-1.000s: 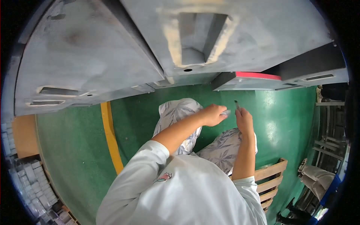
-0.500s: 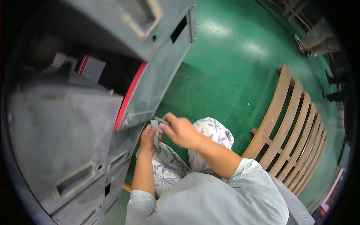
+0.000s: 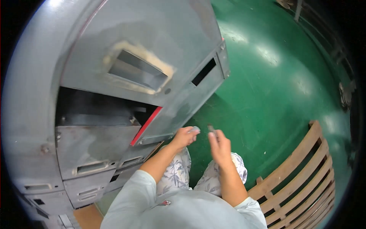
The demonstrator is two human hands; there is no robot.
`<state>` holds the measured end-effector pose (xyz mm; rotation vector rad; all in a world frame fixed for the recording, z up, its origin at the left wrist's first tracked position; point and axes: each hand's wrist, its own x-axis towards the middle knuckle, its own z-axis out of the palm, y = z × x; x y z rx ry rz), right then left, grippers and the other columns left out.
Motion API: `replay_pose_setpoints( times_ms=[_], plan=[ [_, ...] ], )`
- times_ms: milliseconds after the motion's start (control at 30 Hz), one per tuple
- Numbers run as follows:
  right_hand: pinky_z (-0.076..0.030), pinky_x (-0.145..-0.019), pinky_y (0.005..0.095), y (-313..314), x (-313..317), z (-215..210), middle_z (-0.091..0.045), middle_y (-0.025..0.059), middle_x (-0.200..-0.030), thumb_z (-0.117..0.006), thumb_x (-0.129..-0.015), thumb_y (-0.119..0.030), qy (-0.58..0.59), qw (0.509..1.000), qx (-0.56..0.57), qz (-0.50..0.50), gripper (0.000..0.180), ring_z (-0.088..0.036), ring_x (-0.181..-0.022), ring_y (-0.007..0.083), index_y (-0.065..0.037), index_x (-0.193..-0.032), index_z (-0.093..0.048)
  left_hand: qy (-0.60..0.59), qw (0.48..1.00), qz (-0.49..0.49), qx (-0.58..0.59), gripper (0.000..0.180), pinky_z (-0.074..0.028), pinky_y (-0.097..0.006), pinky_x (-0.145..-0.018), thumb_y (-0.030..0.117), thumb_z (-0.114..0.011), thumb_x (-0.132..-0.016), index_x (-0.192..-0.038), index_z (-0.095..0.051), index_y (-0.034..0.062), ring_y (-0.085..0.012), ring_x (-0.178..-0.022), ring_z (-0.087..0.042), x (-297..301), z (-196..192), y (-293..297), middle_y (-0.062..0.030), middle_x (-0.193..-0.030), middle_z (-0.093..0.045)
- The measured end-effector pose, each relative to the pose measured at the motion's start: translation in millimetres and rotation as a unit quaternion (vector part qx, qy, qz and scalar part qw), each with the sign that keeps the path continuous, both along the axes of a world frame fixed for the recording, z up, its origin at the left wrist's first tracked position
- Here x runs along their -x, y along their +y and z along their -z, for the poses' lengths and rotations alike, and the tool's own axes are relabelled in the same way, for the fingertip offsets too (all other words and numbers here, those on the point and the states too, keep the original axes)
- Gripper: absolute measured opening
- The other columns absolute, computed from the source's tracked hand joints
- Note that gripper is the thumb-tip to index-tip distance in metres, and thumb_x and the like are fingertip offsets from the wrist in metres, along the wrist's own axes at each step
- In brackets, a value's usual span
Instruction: The person applies putty filler to imperfections on metal enclosures using a putty knife, then sands the surface with sandpaper.
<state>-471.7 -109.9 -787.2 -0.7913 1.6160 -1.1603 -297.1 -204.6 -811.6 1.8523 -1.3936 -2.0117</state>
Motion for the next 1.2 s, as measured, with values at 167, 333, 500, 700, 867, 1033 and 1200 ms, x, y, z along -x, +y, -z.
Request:
replay_pose_setpoints(
  times_ms=[167, 333, 500, 700, 867, 1033, 1200],
  plan=[
    [-0.035, -0.047, 0.026, -22.5, 62.3, 14.8, -0.049, -0.0007, -0.06, -0.051, -0.098, -0.023, -0.071, 0.99, 0.01, 0.122, 0.023, -0.042, -0.052, 0.0067, -0.001, -0.091, -0.057, -0.087, 0.929, 0.214, 0.289, 0.022, -0.046, -0.037, -0.053, 0.024, -0.062, -0.088, -0.084, -0.061, 0.0021, -0.0198, -0.057, -0.062, 60.8, -62.4, -28.5, -0.0085, -0.063, -0.063],
    [-0.028, -0.044, 0.0209, -71.9, 90.3, 12.7, -0.047, -0.0032, -0.06, -0.047, -0.1, -0.021, -0.1, 0.989, 0.049, 0.099, 0.022, -0.037, -0.05, 0.0023, -0.002, -0.098, -0.058, -0.245, 0.75, 0.511, 0.34, 0.016, -0.053, -0.043, -0.063, 0.021, -0.06, -0.085, -0.083, -0.066, 0.0058, -0.0308, -0.073, -0.068, 103.2, -116.5, -23.0, -0.0116, -0.078, -0.069],
    [-0.042, -0.053, 0.0313, -128.8, 94.2, -43.4, -0.058, 0.0064, -0.071, -0.047, -0.099, -0.019, 0.008, 0.981, 0.173, -0.089, 0.025, -0.056, -0.061, 0.0171, 0.001, -0.107, -0.059, -0.201, 0.626, 0.719, 0.225, 0.02, -0.055, -0.037, -0.072, 0.014, -0.059, -0.084, -0.098, -0.073, 0.0091, -0.0238, -0.091, -0.069, 159.1, -80.2, -7.7, -0.0066, -0.098, -0.072],
    [-0.048, -0.06, 0.0432, -154.6, 31.4, -115.8, -0.061, 0.0191, -0.076, -0.057, -0.093, -0.019, 0.233, 0.915, 0.257, -0.207, 0.022, -0.06, -0.069, 0.0379, 0.002, -0.101, -0.055, -0.099, 0.743, 0.558, 0.355, 0.021, -0.054, -0.038, -0.076, 0.014, -0.057, -0.084, -0.098, -0.072, 0.0112, -0.0227, -0.095, -0.067, 149.1, -22.9, 16.7, -0.0059, -0.103, -0.071],
    [-0.037, -0.05, 0.0288, -163.1, 14.6, -129.8, -0.049, 0.0057, -0.061, -0.06, -0.094, -0.014, 0.166, 0.953, 0.178, -0.179, 0.019, -0.044, -0.054, 0.0139, 0.004, -0.098, -0.057, -0.075, 0.756, 0.499, 0.417, 0.02, -0.054, -0.038, -0.076, 0.013, -0.056, -0.084, -0.097, -0.072, 0.0113, -0.0234, -0.093, -0.067, 141.0, -17.2, 10.0, -0.0066, -0.101, -0.07],
    [-0.038, -0.05, 0.0288, -162.7, 16.0, -137.3, -0.049, 0.0072, -0.059, -0.06, -0.093, -0.016, 0.125, 0.972, 0.117, -0.161, 0.022, -0.045, -0.052, 0.0141, 0.006, -0.095, -0.061, -0.061, 0.765, 0.444, 0.464, 0.019, -0.054, -0.039, -0.075, 0.013, -0.055, -0.085, -0.096, -0.071, 0.0115, -0.0241, -0.091, -0.067, 134.8, -32.0, 2.2, -0.0073, -0.098, -0.07],
    [-0.031, -0.049, 0.0225, -161.3, 12.7, -140.9, -0.045, -0.0043, -0.063, -0.06, -0.095, -0.019, 0.146, 0.973, 0.111, -0.137, 0.026, -0.036, -0.059, 0.0036, 0.006, -0.098, -0.063, -0.018, 0.805, 0.418, 0.42, 0.018, -0.054, -0.038, -0.074, 0.013, -0.056, -0.084, -0.092, -0.072, 0.0116, -0.025, -0.093, -0.068, 141.7, -44.8, 0.4, -0.0101, -0.097, -0.071]
  ],
)
